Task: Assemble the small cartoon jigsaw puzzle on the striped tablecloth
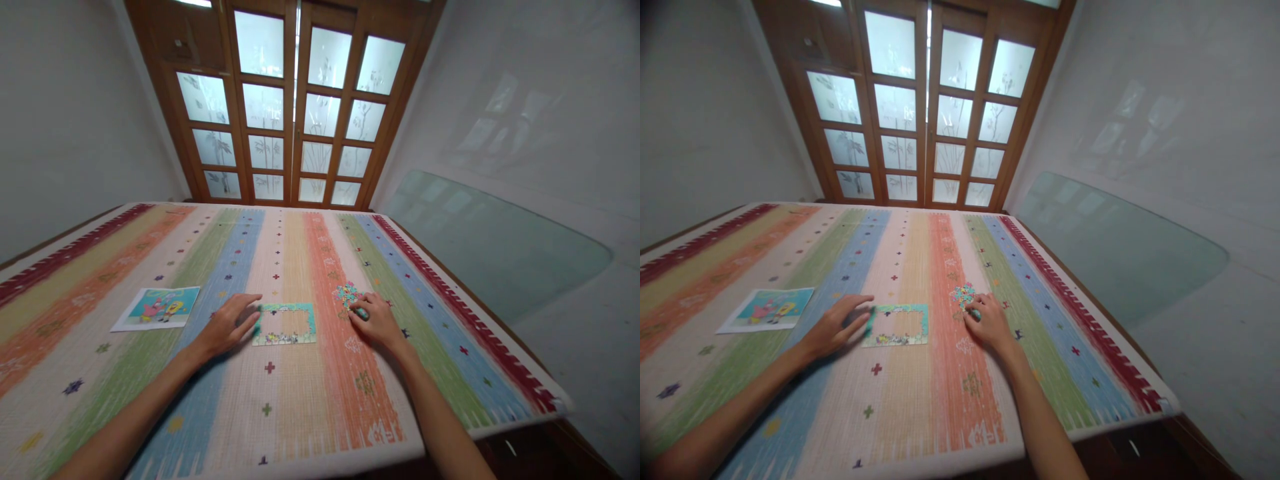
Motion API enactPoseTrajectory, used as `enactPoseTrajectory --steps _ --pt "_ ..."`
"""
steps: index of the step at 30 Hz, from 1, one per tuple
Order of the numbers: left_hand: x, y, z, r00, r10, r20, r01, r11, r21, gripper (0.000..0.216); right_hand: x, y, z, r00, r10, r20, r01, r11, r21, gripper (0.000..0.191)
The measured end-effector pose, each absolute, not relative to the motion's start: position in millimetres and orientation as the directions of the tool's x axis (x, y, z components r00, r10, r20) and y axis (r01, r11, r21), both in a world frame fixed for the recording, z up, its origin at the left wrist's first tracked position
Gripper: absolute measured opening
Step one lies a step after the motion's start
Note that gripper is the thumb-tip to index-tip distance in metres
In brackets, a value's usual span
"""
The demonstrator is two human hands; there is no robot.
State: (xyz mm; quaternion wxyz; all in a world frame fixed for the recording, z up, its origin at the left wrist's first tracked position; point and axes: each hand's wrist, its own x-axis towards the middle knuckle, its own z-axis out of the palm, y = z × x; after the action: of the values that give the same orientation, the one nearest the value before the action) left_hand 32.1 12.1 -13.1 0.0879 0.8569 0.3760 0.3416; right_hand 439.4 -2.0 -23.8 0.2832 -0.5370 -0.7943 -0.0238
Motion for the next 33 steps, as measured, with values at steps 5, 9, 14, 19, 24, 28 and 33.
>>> enactPoseTrajectory --steps 5,9,14,19,24,28,33 --pt "30.7 13.7 -27.9 0.476 0.720 0.505 0.609 -0.684 0.401 0.035 437.2 -4.5 -27.8 -0.280 0.833 0.478 0.853 0.444 -0.274 0.009" --pt "30.2 14.2 -30.5 0.476 0.742 0.472 0.613 -0.665 0.426 0.037 438.9 -3.3 -29.5 -0.285 0.828 0.484 0.848 0.453 -0.276 0.011" --pt "27.5 17.3 -32.4 0.485 0.749 0.452 0.616 -0.659 0.431 0.038 443.0 -2.5 -29.9 -0.282 0.828 0.485 0.870 0.434 -0.235 0.014" --pt "25.4 19.1 -34.5 0.511 0.743 0.432 0.617 -0.667 0.417 0.041 443.2 -3.2 -27.1 -0.284 0.832 0.476 0.891 0.413 -0.191 0.015" --pt "24.6 17.8 -32.2 0.509 0.737 0.444 0.617 -0.672 0.408 0.039 442.9 -3.9 -25.6 -0.273 0.840 0.469 0.920 0.371 -0.128 0.015" --pt "25.3 15.5 -29.3 0.508 0.737 0.445 0.613 -0.673 0.414 0.037 443.2 -3.9 -26.3 -0.280 0.840 0.465 0.920 0.373 -0.120 0.016" --pt "26.4 15.3 -27.5 0.509 0.750 0.424 0.609 -0.661 0.438 0.038 442.7 -4.2 -25.8 -0.307 0.827 0.471 0.894 0.420 -0.155 0.014"
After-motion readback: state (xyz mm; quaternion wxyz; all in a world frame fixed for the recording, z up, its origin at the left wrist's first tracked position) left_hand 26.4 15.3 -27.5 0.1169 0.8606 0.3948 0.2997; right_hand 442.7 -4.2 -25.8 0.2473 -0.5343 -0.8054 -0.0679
